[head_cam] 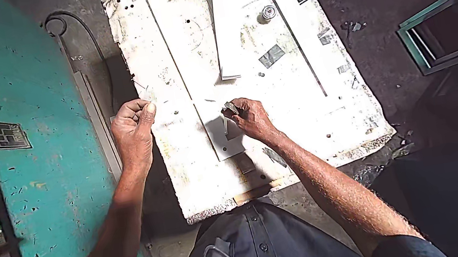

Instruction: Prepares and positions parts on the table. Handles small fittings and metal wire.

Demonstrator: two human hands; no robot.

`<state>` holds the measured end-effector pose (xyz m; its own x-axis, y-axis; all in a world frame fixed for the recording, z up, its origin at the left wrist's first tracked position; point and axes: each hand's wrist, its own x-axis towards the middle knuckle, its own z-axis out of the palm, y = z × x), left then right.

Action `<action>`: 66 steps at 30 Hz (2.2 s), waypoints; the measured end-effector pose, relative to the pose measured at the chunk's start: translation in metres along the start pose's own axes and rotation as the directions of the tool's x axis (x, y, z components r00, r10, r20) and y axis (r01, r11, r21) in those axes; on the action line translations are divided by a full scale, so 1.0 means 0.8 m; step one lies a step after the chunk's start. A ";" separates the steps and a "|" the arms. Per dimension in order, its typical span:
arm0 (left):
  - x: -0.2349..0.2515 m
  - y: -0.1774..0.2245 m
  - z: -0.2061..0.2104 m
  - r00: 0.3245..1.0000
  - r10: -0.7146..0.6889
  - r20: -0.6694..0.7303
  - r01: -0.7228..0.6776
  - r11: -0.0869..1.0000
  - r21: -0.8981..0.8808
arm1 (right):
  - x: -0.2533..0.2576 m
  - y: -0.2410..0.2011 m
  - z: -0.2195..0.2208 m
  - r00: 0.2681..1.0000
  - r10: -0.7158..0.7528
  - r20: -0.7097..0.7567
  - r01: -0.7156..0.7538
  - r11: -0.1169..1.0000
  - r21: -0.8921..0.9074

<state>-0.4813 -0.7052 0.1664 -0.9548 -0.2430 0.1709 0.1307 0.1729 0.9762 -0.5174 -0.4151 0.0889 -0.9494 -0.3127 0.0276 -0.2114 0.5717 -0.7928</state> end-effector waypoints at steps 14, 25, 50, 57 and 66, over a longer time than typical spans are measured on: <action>-0.135 0.004 -0.025 0.975 -0.153 -0.162 0.158 0.987 0.023 | 0.020 -0.076 -0.058 0.953 -0.147 -0.264 0.185 0.974 0.127; -0.101 -0.047 -0.086 0.866 -0.019 0.499 0.142 0.967 -0.210 | -0.080 -0.174 0.095 0.997 -0.053 0.048 0.050 0.997 0.053; 0.046 -0.064 -0.235 0.656 0.169 0.735 -0.176 0.982 -0.068 | -0.049 -0.321 0.242 0.962 0.020 -0.271 0.020 0.989 0.145; 0.121 -0.076 -0.182 0.628 0.068 0.775 0.131 0.973 -0.191 | -0.002 -0.265 0.226 0.958 0.074 -0.276 -0.075 0.997 0.009; 0.254 -0.072 -0.128 0.577 -0.215 0.788 0.337 0.942 0.010 | -0.030 -0.162 0.197 0.661 0.373 -0.651 -0.462 0.886 0.037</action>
<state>-0.6554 -0.8618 0.1585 -0.7894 0.5745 -0.2163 -0.2011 0.0909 0.9753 -0.4304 -0.6007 0.0951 -0.8578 0.5000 0.1192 0.2605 0.6228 -0.7378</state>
